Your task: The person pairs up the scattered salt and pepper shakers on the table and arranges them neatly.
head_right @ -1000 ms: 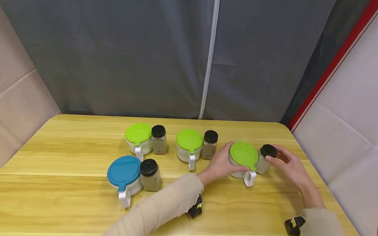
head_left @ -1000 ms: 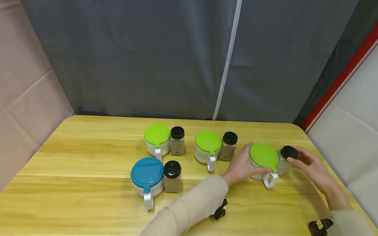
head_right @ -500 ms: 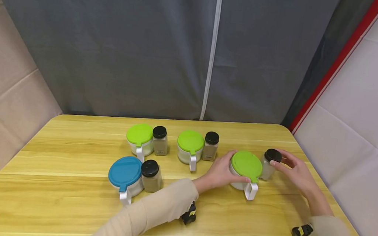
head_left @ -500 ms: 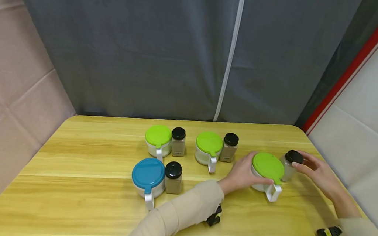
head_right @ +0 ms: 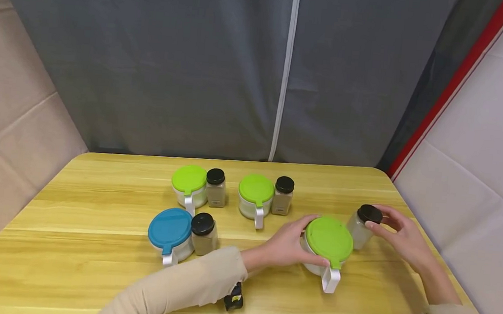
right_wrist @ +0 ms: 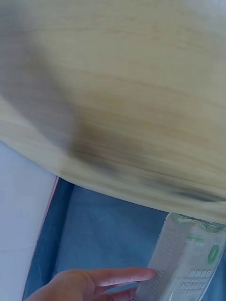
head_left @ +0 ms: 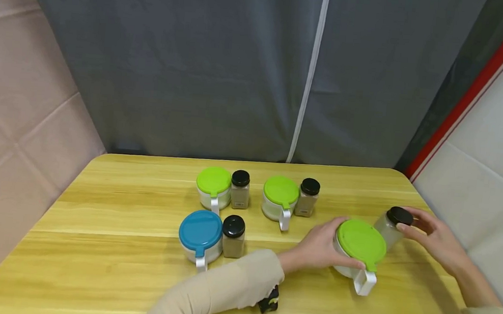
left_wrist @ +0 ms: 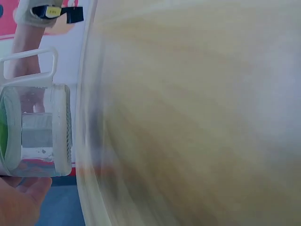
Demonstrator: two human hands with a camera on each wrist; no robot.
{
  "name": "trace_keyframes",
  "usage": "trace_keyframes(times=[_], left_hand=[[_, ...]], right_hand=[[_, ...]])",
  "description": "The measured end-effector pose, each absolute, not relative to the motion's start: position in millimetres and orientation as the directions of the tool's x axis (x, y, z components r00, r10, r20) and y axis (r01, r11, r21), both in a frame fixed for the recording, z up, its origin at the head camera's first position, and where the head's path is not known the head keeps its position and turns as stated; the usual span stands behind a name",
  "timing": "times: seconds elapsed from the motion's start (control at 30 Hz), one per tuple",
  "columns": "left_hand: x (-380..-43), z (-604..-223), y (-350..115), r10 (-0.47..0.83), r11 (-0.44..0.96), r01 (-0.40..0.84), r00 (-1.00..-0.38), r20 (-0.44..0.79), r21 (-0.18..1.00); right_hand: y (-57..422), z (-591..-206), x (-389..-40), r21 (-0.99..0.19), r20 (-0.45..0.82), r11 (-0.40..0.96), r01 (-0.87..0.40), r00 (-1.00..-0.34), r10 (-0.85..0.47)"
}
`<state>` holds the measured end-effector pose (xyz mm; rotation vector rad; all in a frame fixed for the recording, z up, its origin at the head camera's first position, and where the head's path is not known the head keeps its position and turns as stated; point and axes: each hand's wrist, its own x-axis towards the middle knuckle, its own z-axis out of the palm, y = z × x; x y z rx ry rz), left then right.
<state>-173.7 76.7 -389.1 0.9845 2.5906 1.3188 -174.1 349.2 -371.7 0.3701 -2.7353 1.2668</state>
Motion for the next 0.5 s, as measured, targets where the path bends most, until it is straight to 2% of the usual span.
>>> trace_keyframes(times=[0.23, 0.5], left_hand=[[-158, -388, 56, 0.639, 0.378, 0.546, -0.738, 0.217, 0.747], [-145, -388, 26, 0.682, 0.377, 0.546, -0.71, 0.175, 0.748]], right_hand=[[340, -368, -166, -0.724, 0.214, 0.624, -0.294, -0.956, -0.201], [322, -366, -159, -0.723, 0.221, 0.617, -0.31, -0.951, -0.218]])
